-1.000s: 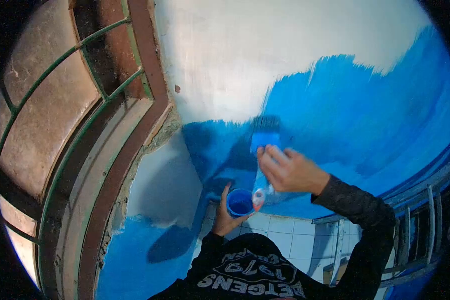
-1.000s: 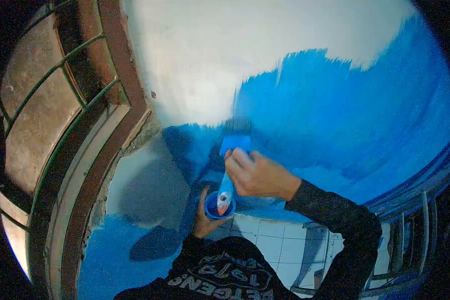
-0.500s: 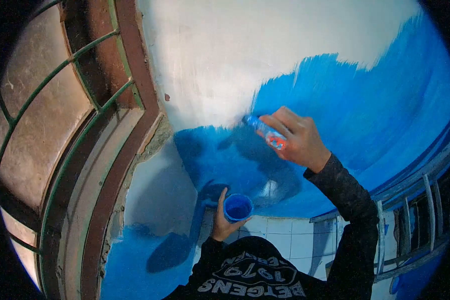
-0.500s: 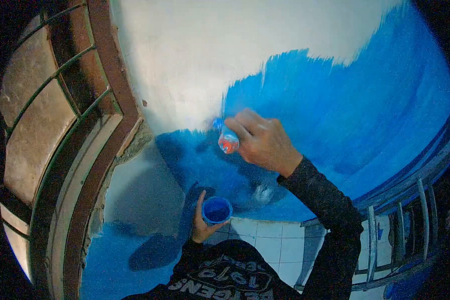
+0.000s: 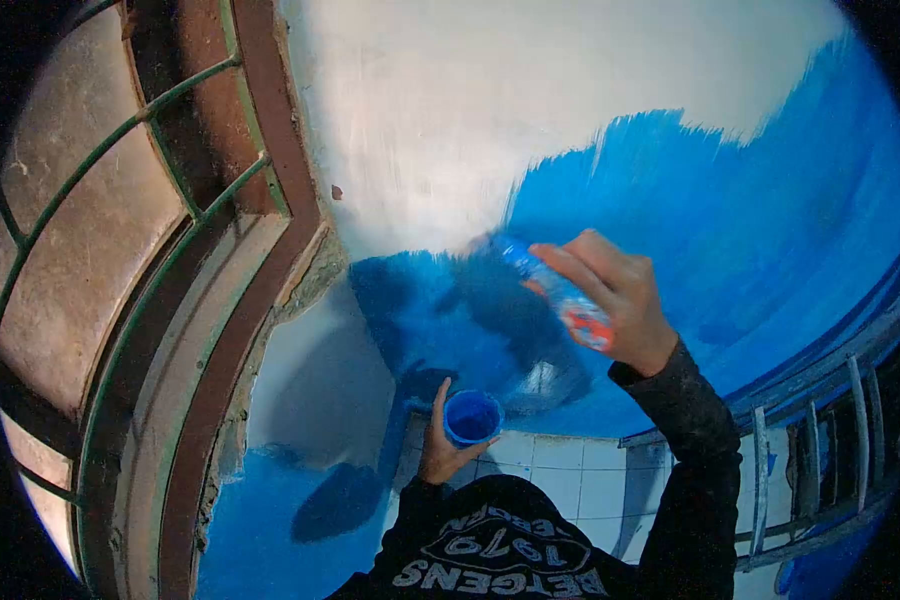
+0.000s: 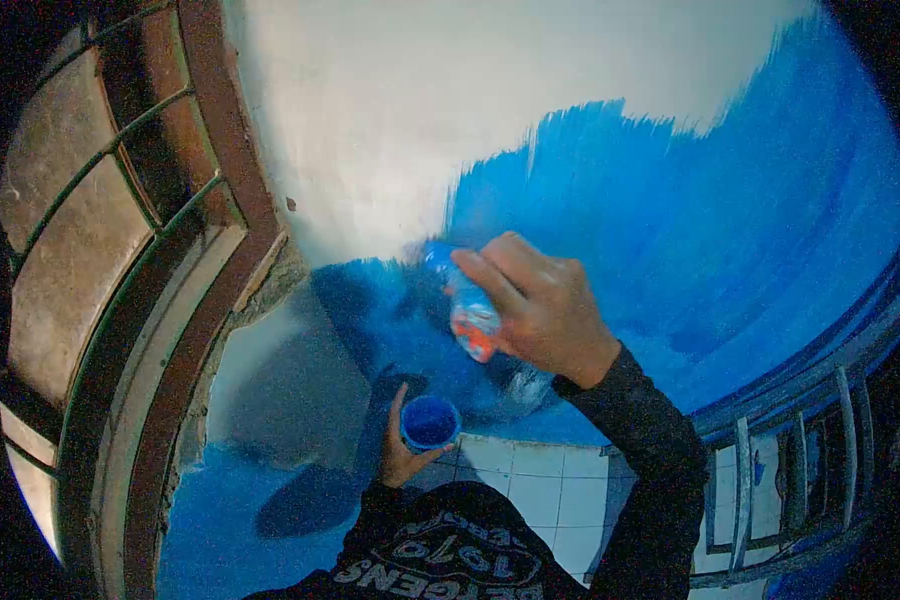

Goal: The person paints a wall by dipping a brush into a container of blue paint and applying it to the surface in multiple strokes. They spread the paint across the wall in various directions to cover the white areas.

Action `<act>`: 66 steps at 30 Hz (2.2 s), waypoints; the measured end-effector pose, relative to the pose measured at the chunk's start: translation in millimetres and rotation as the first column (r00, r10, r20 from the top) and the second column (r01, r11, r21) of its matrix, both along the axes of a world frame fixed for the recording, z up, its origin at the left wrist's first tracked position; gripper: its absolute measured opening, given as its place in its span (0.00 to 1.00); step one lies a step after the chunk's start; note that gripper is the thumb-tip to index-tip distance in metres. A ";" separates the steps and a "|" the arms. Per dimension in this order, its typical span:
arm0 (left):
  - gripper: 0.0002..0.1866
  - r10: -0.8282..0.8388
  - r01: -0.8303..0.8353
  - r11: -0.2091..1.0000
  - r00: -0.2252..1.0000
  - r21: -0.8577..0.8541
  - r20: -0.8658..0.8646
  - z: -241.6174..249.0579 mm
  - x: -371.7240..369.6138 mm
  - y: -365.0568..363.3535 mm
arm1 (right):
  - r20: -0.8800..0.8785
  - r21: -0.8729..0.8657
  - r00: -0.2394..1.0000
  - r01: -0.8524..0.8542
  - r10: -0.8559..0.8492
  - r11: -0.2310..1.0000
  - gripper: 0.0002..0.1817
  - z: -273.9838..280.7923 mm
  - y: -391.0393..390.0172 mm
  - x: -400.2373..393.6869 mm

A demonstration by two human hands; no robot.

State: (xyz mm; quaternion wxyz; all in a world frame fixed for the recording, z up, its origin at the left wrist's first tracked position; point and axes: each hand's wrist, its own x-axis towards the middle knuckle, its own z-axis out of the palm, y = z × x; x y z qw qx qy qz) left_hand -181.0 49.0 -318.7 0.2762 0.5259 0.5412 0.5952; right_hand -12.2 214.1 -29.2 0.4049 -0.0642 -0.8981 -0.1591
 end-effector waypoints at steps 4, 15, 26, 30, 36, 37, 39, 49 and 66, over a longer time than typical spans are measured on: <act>0.64 0.021 -0.021 1.000 0.998 0.001 -0.053 2.7 2.2 3.0 | 0.103 -0.043 0.995 0.001 0.003 0.999 0.30 -32.2 7.2 -9.8; 0.65 0.051 -0.053 0.998 0.996 -0.022 -0.079 4.0 -0.2 -0.8 | -0.002 -0.015 0.998 -0.068 0.068 0.998 0.29 -16.7 -1.6 -4.6; 0.64 -0.016 0.016 1.000 1.000 0.025 -0.007 9.5 4.1 2.0 | 0.064 -0.090 0.995 -0.070 0.076 0.993 0.33 -27.5 -10.0 7.4; 0.64 0.004 -0.003 1.000 0.999 0.023 -0.053 13.1 5.4 2.9 | -0.014 -0.217 0.997 -0.079 0.078 0.973 0.26 -46.0 -21.9 12.6; 0.66 0.055 -0.052 0.998 0.994 0.036 -0.095 3.6 0.9 4.0 | -0.451 -0.893 0.775 -0.400 -0.443 0.208 0.09 -158.1 -40.9 27.6; 0.66 0.037 -0.036 0.999 0.996 0.011 -0.078 4.4 0.4 3.8 | -0.472 -0.825 0.672 -0.566 -0.571 0.017 0.09 -180.8 -45.0 30.8; 0.66 0.019 -0.020 1.000 0.998 -0.024 -0.063 6.1 0.1 0.7 | -0.521 -0.641 0.534 -0.760 -0.665 -0.108 0.09 -215.6 -52.0 36.9; 0.67 -0.093 0.090 0.993 0.995 -0.072 -0.032 9.9 10.0 6.5 | -0.307 -0.207 0.358 -0.929 -0.882 -0.306 0.13 -273.8 -107.2 52.9; 0.72 -0.060 0.056 0.997 0.995 -0.054 -0.076 6.7 12.8 2.9 | -0.332 -0.411 0.478 -0.849 -0.813 -0.332 0.07 -275.3 -106.6 44.9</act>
